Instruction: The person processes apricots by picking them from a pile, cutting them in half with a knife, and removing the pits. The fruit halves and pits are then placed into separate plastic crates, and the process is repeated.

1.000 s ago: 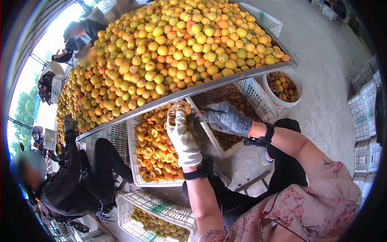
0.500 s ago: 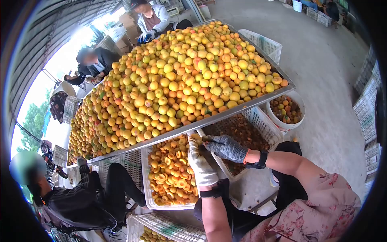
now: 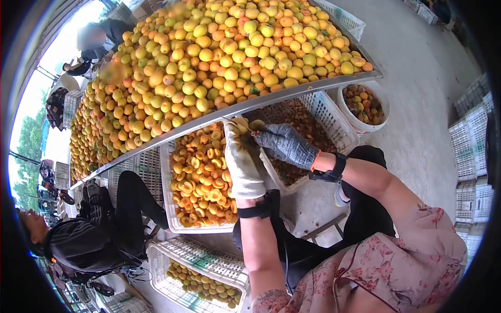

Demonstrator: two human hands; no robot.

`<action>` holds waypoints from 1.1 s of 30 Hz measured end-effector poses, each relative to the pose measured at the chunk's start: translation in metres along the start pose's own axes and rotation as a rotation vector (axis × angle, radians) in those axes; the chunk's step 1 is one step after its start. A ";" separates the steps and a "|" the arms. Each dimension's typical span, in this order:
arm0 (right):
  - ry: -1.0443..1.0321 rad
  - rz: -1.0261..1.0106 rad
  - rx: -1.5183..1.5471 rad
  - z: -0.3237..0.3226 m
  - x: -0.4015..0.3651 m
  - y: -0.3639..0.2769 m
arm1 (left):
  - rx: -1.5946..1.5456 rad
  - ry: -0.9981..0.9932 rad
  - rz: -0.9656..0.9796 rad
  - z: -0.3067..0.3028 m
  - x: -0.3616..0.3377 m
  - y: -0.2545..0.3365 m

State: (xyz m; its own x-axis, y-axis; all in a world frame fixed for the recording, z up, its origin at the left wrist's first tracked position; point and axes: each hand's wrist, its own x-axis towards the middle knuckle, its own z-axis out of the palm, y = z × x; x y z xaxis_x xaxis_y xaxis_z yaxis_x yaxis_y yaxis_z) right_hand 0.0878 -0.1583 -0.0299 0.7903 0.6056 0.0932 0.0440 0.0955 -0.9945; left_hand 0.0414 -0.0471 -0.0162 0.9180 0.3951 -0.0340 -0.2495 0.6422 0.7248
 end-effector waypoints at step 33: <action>0.066 -0.238 -0.306 0.002 0.006 0.014 | -0.116 0.220 0.091 -0.001 0.007 -0.008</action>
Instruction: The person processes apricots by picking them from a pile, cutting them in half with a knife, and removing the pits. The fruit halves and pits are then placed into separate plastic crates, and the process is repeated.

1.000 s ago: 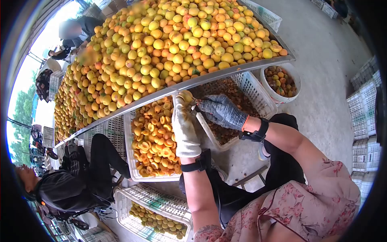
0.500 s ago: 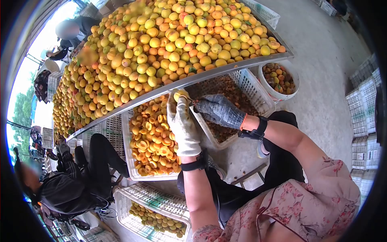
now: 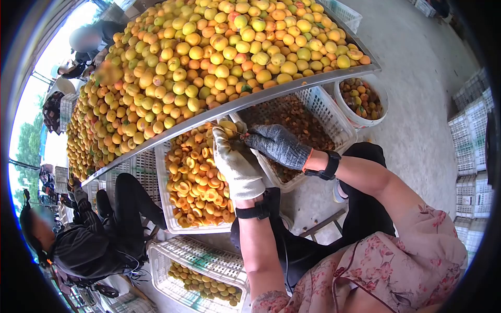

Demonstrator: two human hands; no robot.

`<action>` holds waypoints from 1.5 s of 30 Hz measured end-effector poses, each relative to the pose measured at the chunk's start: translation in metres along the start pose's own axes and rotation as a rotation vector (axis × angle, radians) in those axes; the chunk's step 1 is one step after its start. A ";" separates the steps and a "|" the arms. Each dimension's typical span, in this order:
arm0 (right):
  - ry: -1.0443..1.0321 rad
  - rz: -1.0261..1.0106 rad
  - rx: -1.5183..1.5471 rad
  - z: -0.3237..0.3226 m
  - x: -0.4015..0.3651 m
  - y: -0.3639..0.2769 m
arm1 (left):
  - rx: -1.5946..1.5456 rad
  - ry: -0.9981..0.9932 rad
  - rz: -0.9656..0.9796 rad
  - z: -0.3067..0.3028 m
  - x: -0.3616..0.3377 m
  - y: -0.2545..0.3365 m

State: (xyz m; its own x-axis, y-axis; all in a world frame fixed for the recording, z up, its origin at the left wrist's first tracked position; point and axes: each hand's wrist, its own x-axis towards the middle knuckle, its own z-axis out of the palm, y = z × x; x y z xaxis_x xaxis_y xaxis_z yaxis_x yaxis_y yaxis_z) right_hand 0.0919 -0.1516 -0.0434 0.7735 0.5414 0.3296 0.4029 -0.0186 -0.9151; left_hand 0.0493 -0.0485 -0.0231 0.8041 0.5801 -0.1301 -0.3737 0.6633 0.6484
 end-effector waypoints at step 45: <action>0.195 0.286 0.479 -0.023 0.034 0.006 | 0.057 -0.247 -0.409 0.021 -0.022 -0.004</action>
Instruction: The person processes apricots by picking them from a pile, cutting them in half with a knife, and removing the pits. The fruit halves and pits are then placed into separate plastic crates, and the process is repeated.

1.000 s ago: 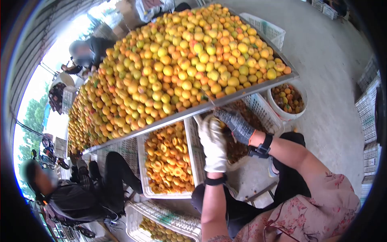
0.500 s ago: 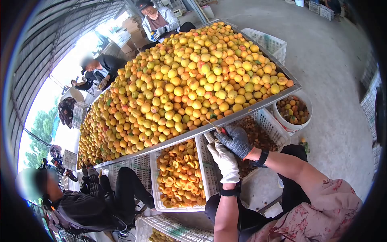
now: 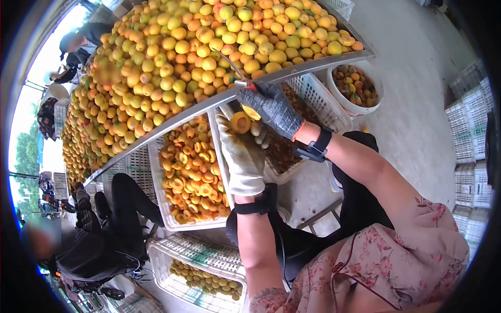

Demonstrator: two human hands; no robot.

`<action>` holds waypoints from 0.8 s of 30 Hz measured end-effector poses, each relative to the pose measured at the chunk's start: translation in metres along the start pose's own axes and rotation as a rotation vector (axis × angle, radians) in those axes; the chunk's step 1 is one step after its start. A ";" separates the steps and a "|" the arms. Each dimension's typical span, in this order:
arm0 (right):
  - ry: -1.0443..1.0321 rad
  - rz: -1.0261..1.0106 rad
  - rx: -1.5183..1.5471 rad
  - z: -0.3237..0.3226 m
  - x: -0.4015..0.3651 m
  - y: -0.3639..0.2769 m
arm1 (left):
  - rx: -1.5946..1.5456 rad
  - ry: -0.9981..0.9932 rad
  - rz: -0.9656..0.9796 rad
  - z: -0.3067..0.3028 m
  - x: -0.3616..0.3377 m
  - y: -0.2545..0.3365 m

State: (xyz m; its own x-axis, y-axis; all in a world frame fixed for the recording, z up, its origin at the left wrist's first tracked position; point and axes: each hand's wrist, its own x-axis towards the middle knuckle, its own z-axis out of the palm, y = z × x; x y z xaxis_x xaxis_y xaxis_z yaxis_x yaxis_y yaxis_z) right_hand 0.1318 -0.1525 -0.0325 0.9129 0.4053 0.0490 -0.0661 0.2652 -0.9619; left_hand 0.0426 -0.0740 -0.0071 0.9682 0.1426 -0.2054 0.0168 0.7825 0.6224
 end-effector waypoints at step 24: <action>-0.040 0.126 0.677 0.075 0.002 -0.048 | -0.289 -0.096 0.176 -0.045 -0.029 0.018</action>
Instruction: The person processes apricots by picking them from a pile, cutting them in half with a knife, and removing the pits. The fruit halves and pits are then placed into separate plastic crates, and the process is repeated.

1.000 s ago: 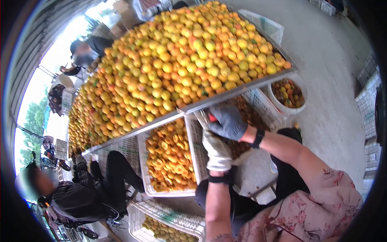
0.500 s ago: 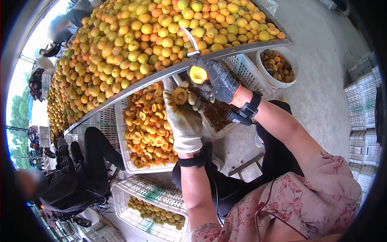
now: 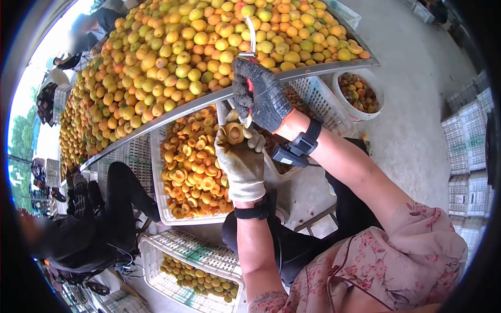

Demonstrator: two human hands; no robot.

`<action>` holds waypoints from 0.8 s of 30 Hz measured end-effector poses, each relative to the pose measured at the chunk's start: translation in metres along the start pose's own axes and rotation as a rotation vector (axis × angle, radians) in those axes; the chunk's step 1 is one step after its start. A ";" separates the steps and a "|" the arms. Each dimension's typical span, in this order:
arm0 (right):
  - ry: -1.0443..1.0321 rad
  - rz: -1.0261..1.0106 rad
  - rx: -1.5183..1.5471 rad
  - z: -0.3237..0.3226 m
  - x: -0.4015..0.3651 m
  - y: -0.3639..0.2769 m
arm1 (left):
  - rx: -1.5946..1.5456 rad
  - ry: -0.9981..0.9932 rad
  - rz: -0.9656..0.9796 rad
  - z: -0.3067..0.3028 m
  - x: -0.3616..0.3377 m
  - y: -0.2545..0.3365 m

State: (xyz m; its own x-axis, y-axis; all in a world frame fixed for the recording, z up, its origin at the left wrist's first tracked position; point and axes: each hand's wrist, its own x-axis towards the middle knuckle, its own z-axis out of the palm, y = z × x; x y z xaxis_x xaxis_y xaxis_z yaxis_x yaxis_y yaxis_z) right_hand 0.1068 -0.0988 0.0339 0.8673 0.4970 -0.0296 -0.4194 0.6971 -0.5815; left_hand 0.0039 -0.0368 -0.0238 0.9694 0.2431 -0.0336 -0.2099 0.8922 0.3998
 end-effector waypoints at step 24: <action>-0.011 0.062 0.330 -0.059 0.000 -0.024 | 0.273 0.161 -0.013 0.006 0.019 -0.055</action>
State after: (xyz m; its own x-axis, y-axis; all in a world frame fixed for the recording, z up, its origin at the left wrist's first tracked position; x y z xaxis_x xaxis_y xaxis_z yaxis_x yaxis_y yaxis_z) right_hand 0.1327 -0.1459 0.0000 0.8352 0.5480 -0.0472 -0.5372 0.7943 -0.2838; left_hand 0.0343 -0.0839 -0.0407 0.9347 0.3089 -0.1757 -0.1350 0.7660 0.6285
